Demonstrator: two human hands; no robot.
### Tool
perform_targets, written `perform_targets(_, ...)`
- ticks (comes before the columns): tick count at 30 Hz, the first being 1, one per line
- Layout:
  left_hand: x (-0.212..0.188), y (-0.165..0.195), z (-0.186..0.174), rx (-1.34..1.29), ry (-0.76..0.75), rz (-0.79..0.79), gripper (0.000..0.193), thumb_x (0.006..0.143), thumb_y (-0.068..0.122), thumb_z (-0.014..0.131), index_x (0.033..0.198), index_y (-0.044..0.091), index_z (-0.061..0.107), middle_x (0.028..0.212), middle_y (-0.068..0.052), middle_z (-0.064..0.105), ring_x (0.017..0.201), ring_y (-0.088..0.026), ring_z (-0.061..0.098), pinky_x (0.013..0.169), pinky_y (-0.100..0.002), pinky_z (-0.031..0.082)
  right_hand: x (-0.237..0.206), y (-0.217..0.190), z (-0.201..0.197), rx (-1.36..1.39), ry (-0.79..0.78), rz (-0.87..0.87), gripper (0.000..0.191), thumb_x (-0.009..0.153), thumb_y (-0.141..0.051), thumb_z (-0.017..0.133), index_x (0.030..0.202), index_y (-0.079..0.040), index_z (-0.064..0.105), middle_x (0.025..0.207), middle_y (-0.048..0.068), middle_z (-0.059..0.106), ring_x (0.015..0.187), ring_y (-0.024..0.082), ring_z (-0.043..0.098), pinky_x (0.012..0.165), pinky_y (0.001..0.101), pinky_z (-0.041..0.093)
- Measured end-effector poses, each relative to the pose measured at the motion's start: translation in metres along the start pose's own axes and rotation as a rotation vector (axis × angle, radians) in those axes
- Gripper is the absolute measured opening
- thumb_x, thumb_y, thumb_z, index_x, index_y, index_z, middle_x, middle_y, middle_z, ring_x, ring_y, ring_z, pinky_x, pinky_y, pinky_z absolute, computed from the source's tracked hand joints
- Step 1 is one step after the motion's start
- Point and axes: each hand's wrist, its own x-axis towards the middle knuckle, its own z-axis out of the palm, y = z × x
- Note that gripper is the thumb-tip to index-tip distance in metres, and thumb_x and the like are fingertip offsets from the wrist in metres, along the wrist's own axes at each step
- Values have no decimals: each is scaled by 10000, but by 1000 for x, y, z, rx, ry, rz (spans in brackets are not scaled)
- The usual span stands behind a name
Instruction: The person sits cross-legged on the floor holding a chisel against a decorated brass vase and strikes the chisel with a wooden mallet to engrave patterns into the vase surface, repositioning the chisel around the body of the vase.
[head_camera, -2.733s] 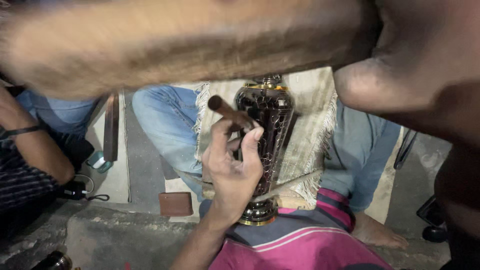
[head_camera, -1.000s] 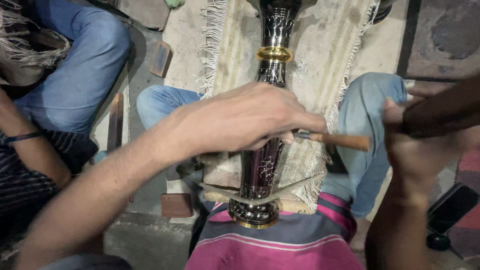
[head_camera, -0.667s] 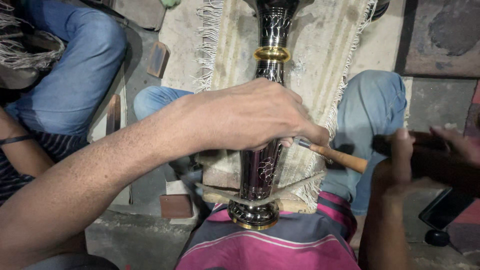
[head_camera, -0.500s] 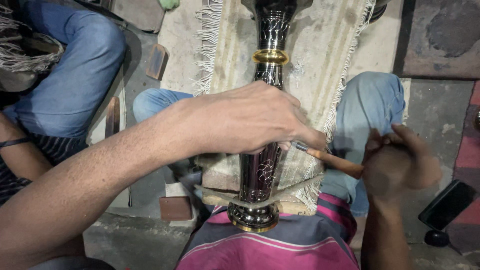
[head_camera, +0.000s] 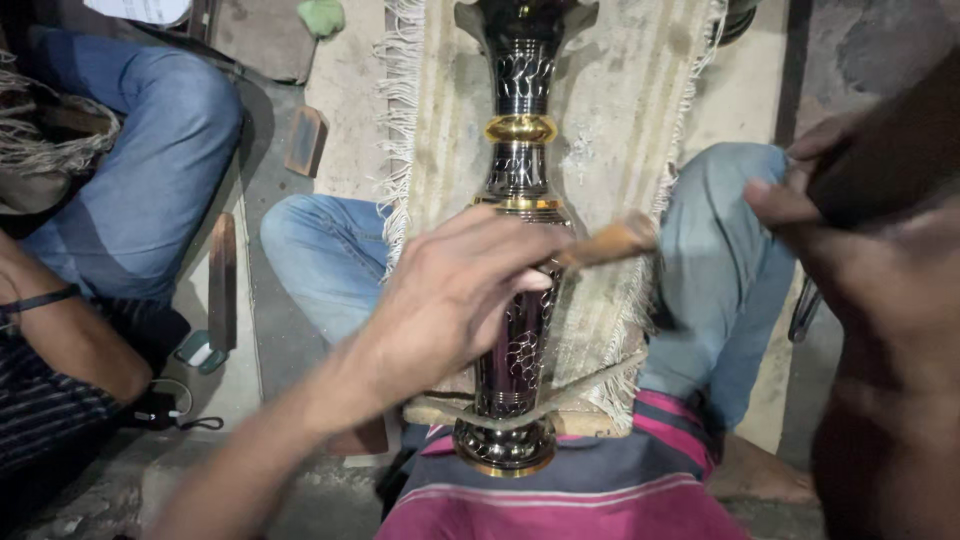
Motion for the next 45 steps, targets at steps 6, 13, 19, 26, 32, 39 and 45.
perform_targets(6, -19, 9, 23, 10, 294, -140, 318, 920, -30, 687, 1234, -19, 636, 1126, -165, 701, 1012, -347, 664, 894, -415, 527, 61, -46, -13, -482, -224, -70, 470, 618, 2, 773, 1073, 15, 656, 823, 133, 644, 723, 221, 668, 636, 368, 523)
perform_targets(13, -28, 21, 46, 9, 494, -370, 232, 954, 9, 666, 1185, -3, 643, 1045, -180, 703, 957, -334, 686, 856, -411, 530, 91, -106, 7, -856, -211, -347, 446, 661, -140, 811, 1082, -67, 683, 734, 110, 624, 650, 253, 654, 569, 396, 495)
perform_targets(19, -32, 22, 69, 6, 671, -419, 159, 968, 25, 653, 1125, 10, 636, 972, -166, 703, 889, -332, 701, 816, -418, 548, 88, -114, 16, -990, -208, -460, 478, 628, -198, 831, 1062, -79, 670, 723, 88, 628, 652, 267, 666, 548, 413, 490)
perform_targets(26, -34, 20, 82, -9, 782, -437, 136, 943, -16, 694, 1046, 0, 607, 841, -132, 686, 733, -280, 693, 695, -381, 542, 96, -144, 20, -706, -248, -421, 580, 653, -165, 833, 1188, -46, 642, 845, 141, 654, 684, 288, 659, 578, 426, 496)
perform_targets(32, -36, 21, 82, 75, 764, -460, 179, 921, -7, 732, 1044, -5, 602, 860, -146, 675, 730, -284, 661, 668, -390, 513, 96, -136, 21, -572, -261, -336, 648, 609, -120, 806, 1231, -64, 633, 803, 107, 631, 682, 259, 623, 548, 394, 491)
perform_targets(39, -34, 22, 72, -103, 730, -469, 186, 952, 64, 734, 1090, 25, 615, 949, -118, 720, 813, -211, 731, 716, -294, 586, 81, -89, -3, -1050, -364, -367, 624, 511, -256, 881, 1076, -118, 656, 819, 56, 652, 733, 216, 676, 654, 368, 526)
perform_targets(45, -27, 7, 27, -263, 427, -361, 295, 972, 86, 720, 1249, 38, 631, 1027, -109, 742, 888, -241, 727, 815, -313, 582, 60, -60, 41, 6, -22, -140, 429, 788, -156, 860, 1117, -42, 610, 998, 44, 699, 858, 138, 706, 753, 292, 582)
